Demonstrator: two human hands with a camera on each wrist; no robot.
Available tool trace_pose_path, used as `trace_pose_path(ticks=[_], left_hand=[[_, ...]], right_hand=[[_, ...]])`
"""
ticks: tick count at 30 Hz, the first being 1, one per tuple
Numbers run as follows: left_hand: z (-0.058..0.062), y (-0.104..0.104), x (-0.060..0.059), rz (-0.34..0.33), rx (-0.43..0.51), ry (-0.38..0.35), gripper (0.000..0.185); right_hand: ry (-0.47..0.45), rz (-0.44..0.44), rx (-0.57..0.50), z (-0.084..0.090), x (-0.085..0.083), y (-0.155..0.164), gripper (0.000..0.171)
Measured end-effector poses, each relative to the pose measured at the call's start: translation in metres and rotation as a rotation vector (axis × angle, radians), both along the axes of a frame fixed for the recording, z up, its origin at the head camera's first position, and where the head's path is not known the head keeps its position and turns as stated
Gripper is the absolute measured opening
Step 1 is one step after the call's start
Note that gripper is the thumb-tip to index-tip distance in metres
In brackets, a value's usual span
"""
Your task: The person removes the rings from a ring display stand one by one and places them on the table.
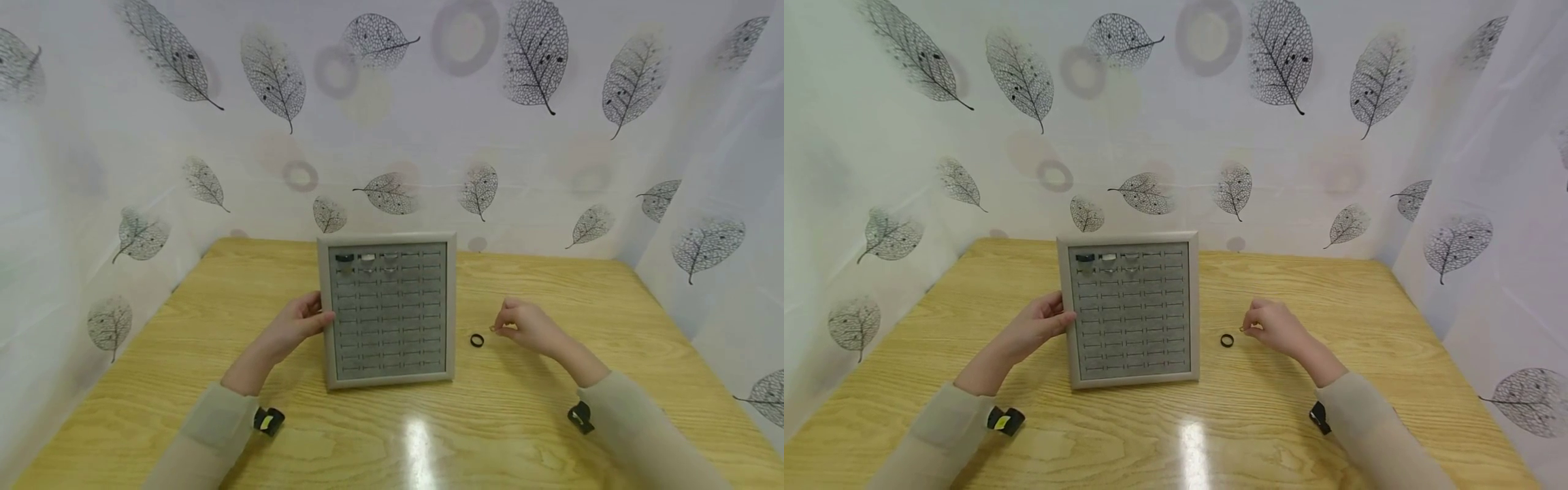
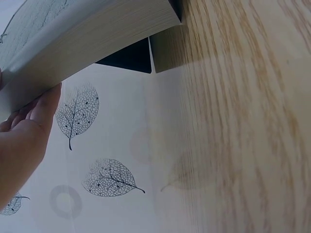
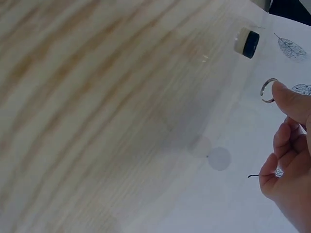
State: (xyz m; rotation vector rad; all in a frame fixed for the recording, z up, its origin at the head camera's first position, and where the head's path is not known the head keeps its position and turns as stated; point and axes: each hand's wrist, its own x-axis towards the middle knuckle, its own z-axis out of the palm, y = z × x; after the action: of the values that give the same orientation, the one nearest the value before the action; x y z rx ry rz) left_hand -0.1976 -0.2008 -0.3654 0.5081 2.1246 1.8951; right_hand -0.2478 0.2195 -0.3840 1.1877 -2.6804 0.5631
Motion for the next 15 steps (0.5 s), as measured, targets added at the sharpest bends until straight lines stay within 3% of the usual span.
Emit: trace_pose_path(ticks=[5, 15], left_hand=[[-0.0004, 0.0004, 0.0004, -0.006, 0.01, -0.003, 0.055], [-0.0009, -0.0008, -0.0006, 0.008, 0.007, -0.009, 0.055]], right_hand=[[-0.06, -0.007, 0.095, -0.004, -0.0004, 0.0027, 0.01], [-0.147, -0.028, 0.145, -0.01, 0.0002, 0.0036, 0.01]])
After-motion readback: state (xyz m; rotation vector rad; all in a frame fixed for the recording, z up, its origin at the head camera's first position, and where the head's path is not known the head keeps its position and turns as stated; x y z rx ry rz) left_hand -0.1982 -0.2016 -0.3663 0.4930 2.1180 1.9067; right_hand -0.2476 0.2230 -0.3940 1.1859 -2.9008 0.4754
